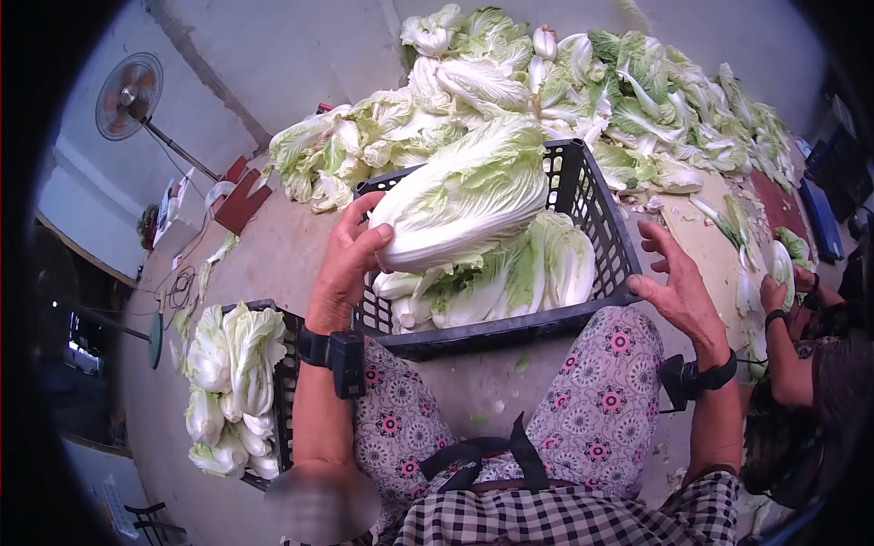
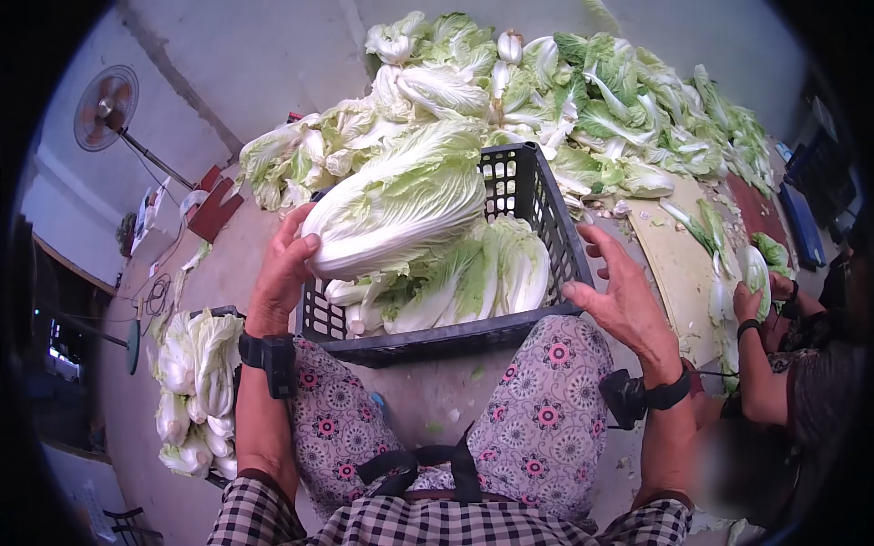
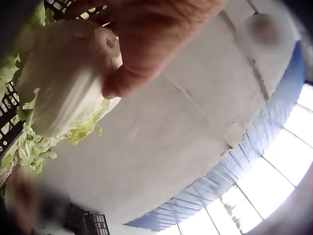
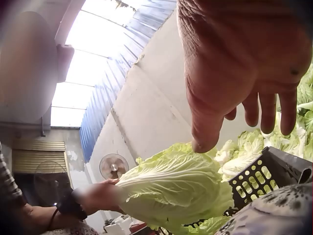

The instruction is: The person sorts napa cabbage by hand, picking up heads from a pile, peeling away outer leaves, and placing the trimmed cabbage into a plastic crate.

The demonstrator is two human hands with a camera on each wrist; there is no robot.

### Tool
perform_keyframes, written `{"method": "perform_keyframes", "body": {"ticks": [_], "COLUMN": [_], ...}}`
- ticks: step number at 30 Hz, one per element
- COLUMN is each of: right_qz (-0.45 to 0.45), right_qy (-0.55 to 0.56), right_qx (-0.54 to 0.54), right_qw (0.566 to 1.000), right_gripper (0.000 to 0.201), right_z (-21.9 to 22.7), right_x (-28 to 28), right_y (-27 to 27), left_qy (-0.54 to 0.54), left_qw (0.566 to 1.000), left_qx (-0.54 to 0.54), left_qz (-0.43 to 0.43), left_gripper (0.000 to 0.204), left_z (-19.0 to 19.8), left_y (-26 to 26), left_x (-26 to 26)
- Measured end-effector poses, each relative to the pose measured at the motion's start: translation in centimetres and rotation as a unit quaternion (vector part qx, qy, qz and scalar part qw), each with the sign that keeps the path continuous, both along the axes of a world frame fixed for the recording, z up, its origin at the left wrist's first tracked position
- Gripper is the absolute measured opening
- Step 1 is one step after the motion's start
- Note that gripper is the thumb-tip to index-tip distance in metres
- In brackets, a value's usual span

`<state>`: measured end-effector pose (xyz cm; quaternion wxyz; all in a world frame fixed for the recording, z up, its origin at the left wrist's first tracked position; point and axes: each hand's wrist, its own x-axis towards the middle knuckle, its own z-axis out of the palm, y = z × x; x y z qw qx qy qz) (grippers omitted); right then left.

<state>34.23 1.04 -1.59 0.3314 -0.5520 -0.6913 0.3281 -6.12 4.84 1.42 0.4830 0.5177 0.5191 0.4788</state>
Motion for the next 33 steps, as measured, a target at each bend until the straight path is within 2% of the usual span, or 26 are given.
{"method": "perform_keyframes", "body": {"ticks": [3,4,7,8,10,12,15,16,19,20,22,23,24,25,27,30,33], "right_qz": [0.009,0.027,0.058,0.076,0.086,0.109,0.189,0.174,0.122,0.097,0.059,0.037,0.039,0.038,0.033,0.071,0.087], "right_qy": [-0.141,-0.143,-0.208,-0.214,-0.248,-0.272,-0.175,-0.103,-0.040,-0.004,0.132,0.195,0.195,0.247,0.347,0.429,0.480], "right_qx": [0.176,0.196,0.290,0.305,0.316,0.315,0.303,0.361,0.387,0.370,0.187,0.089,0.081,0.051,-0.013,-0.048,-0.104], "right_qw": [0.974,0.970,0.932,0.925,0.912,0.903,0.917,0.910,0.913,0.924,0.972,0.976,0.977,0.967,0.937,0.899,0.867], "right_gripper": [0.087,0.102,0.114,0.122,0.121,0.118,0.109,0.097,0.086,0.079,0.074,0.072,0.060,0.057,0.051,0.053,0.051], "right_z": [0.1,0.4,1.7,2.0,2.6,2.7,1.9,1.3,-0.2,-0.4,0.9,1.4,1.2,1.3,1.9,2.3,1.7], "right_x": [-2.2,-3.0,-5.7,-6.5,-8.0,-8.9,-9.0,-9.4,-9.7,-9.9,-10.6,-10.8,-10.7,-10.6,-10.7,-10.4,-10.1], "right_y": [0.1,0.2,0.2,0.4,0.6,1.0,1.7,2.1,3.1,3.1,2.1,1.9,2.5,2.6,2.5,2.4,2.3], "left_qy": [-0.054,-0.047,-0.016,0.000,0.029,0.032,0.022,0.012,-0.086,-0.105,-0.045,-0.015,0.096,0.118,0.035,-0.014,-0.006], "left_qw": [0.998,0.999,0.999,0.998,0.996,0.989,0.981,0.978,0.967,0.960,0.963,0.963,0.966,0.967,0.966,0.967,0.974], "left_qx": [-0.009,-0.005,0.010,0.018,0.012,0.061,0.133,0.154,0.178,0.203,0.227,0.237,0.190,0.132,0.106,0.135,0.118], "left_qz": [0.020,0.006,-0.039,-0.061,-0.087,-0.128,-0.141,-0.140,-0.159,-0.165,-0.140,-0.124,-0.145,-0.182,-0.231,-0.214,-0.195], "left_gripper": [0.065,0.065,0.065,0.065,0.068,0.077,0.088,0.091,0.099,0.106,0.109,0.110,0.114,0.110,0.103,0.091,0.082], "left_z": [-0.5,-0.4,0.0,0.0,1.2,1.3,1.3,1.3,2.3,2.5,2.1,1.9,1.5,1.0,-0.4,-0.6,0.1], "left_y": [0.4,0.4,-0.3,-0.5,-1.5,-1.8,-1.7,-1.7,-1.9,-1.9,-1.7,-1.7,-1.3,-1.3,-1.4,-1.5,-2.0], "left_x": [0.4,0.6,1.4,1.7,2.9,3.3,3.2,3.2,3.8,4.2,4.3,4.3,3.6,3.8,4.4,5.2,5.6]}}
